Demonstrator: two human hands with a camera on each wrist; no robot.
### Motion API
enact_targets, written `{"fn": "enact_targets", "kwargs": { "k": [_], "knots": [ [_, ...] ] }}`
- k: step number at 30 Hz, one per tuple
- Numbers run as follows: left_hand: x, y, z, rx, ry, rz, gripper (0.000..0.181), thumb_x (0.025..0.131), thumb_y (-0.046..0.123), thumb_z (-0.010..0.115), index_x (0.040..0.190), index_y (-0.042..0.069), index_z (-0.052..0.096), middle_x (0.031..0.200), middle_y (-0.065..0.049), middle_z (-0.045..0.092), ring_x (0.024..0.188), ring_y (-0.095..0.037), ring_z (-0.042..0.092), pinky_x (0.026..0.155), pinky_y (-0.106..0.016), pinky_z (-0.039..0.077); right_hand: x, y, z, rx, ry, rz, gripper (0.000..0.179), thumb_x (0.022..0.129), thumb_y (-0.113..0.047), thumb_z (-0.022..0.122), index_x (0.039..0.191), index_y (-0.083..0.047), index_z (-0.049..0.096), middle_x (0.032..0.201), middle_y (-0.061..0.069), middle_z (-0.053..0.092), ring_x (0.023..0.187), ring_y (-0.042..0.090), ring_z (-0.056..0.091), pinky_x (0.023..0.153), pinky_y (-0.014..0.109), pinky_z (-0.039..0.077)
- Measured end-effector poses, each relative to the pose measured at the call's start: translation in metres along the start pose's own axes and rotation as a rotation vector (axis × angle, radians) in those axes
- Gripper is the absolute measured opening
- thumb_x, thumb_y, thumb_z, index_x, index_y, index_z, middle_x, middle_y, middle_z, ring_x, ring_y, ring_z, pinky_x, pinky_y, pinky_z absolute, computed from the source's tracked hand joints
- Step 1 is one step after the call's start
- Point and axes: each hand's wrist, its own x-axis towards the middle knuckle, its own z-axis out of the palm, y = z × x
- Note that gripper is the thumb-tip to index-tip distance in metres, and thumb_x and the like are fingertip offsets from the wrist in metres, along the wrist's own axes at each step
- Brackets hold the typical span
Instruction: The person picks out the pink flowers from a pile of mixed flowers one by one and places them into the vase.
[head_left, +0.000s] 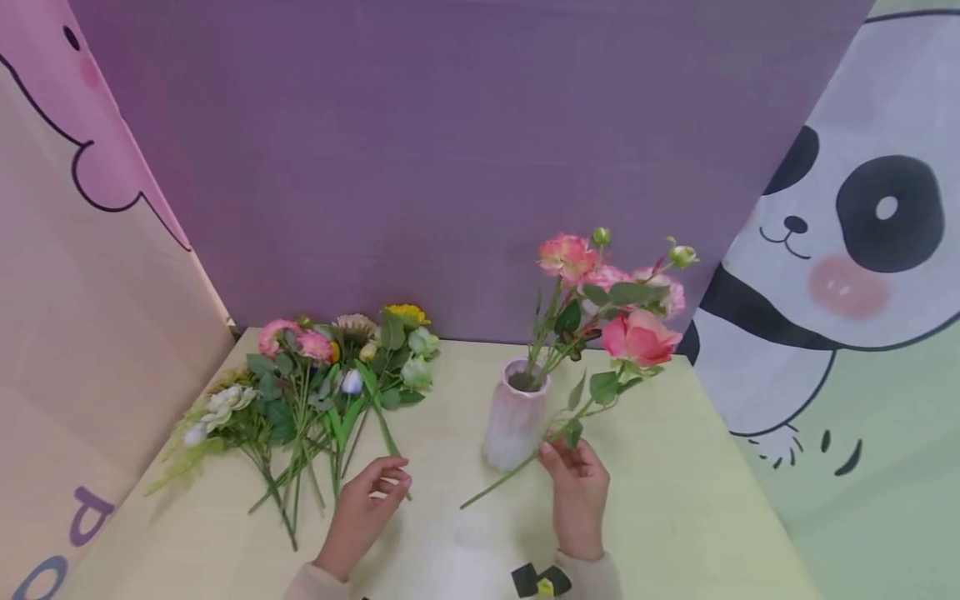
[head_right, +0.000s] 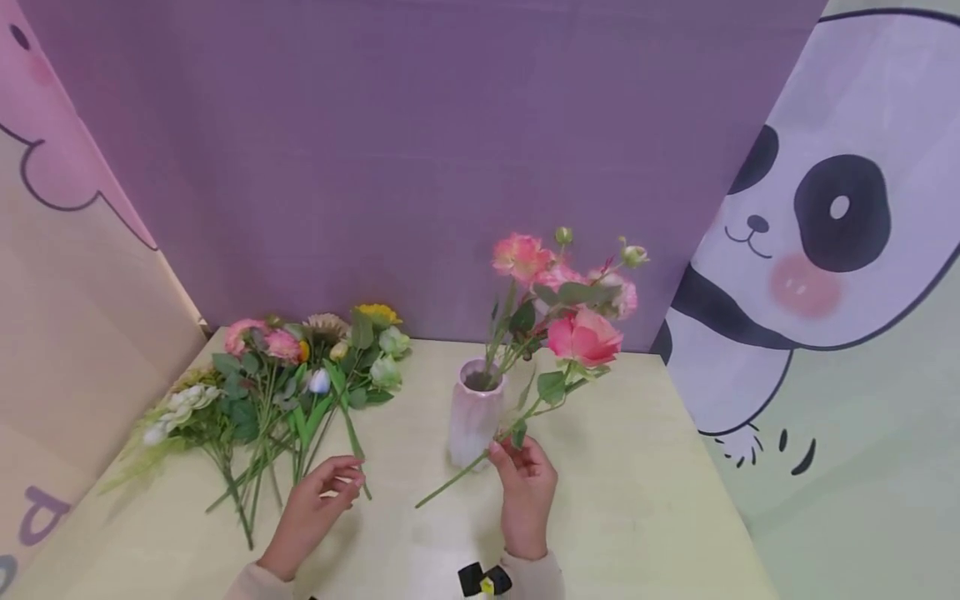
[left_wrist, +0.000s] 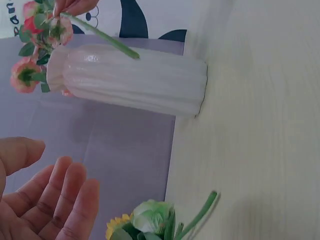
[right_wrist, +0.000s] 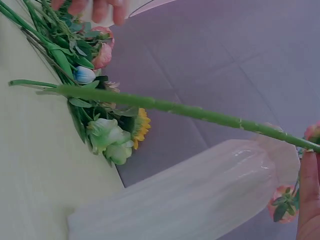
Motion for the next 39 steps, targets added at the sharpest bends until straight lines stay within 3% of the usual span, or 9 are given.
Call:
{"fn": "enact_targets", "kwargs": {
  "k": [8, 12, 17, 24, 30, 34, 39],
  "knots": [
    [0.011, -0.006, -0.037, 0.019, 0.043, -0.067, 0.026, 0.088, 0.008, 0.064, 0.114, 0.004, 0.062, 0.099, -0.01, 0.065, 0.078, -0.006, 0.06, 0.065, -0.023, 0.054, 0.019, -0.011, -0.005, 0.045, 0.031, -0.007, 0.012, 0.084, 0.007, 0.064, 0.093, -0.002, 0.063, 0.089, 0.002, 0.066, 0.081, 0.01, 0.064, 0.078, 0.027, 0.055],
    [0.017, -0.007, -0.057, 0.016, 0.074, -0.061, 0.026, 0.091, 0.012, 0.062, 0.115, 0.001, 0.061, 0.102, -0.015, 0.064, 0.078, -0.004, 0.059, 0.065, -0.024, 0.054, 0.024, -0.018, -0.007, 0.078, 0.053, -0.022, 0.015, 0.084, 0.01, 0.061, 0.093, -0.003, 0.064, 0.088, 0.001, 0.065, 0.082, 0.009, 0.064, 0.078, 0.027, 0.055],
    [0.023, -0.01, -0.077, 0.088, 0.096, -0.048, 0.028, 0.094, 0.017, 0.059, 0.117, 0.002, 0.06, 0.107, -0.016, 0.064, 0.079, -0.002, 0.057, 0.066, -0.025, 0.054, 0.03, -0.023, -0.01, 0.109, 0.086, -0.017, 0.015, 0.084, 0.007, 0.064, 0.095, -0.003, 0.064, 0.09, 0.004, 0.066, 0.081, 0.01, 0.063, 0.078, 0.026, 0.055],
    [0.028, -0.021, -0.105, 0.195, 0.121, -0.093, 0.035, 0.095, 0.026, 0.057, 0.121, 0.002, 0.058, 0.113, -0.019, 0.063, 0.079, 0.006, 0.055, 0.066, -0.024, 0.053, 0.038, -0.03, -0.01, 0.148, 0.096, -0.019, 0.015, 0.085, 0.005, 0.064, 0.096, -0.004, 0.064, 0.089, 0.001, 0.065, 0.08, 0.01, 0.063, 0.079, 0.026, 0.055],
    [0.032, -0.034, -0.123, 0.196, 0.17, -0.167, 0.036, 0.095, 0.021, 0.056, 0.123, -0.001, 0.056, 0.117, -0.022, 0.061, 0.077, 0.006, 0.058, 0.069, -0.024, 0.055, 0.047, -0.035, -0.01, 0.223, 0.108, -0.033, 0.015, 0.086, 0.007, 0.062, 0.098, -0.002, 0.063, 0.091, 0.004, 0.064, 0.081, 0.011, 0.062, 0.08, 0.025, 0.054],
    [0.033, -0.04, -0.132, 0.221, 0.153, -0.238, 0.039, 0.096, 0.023, 0.053, 0.126, -0.001, 0.053, 0.119, -0.022, 0.06, 0.08, -0.002, 0.06, 0.07, -0.026, 0.055, 0.054, -0.038, -0.012, 0.292, 0.12, -0.031, 0.015, 0.084, 0.007, 0.064, 0.097, 0.0, 0.063, 0.09, 0.004, 0.064, 0.08, 0.012, 0.061, 0.078, 0.024, 0.055],
    [0.035, -0.048, -0.142, 0.299, 0.081, -0.233, 0.04, 0.096, 0.023, 0.053, 0.127, -0.002, 0.052, 0.12, -0.024, 0.058, 0.087, -0.014, 0.06, 0.069, -0.026, 0.053, 0.06, -0.045, -0.013, 0.389, 0.123, -0.031, 0.016, 0.082, 0.009, 0.066, 0.096, 0.003, 0.062, 0.088, 0.004, 0.064, 0.079, 0.012, 0.06, 0.073, 0.022, 0.055]
  ]
}}
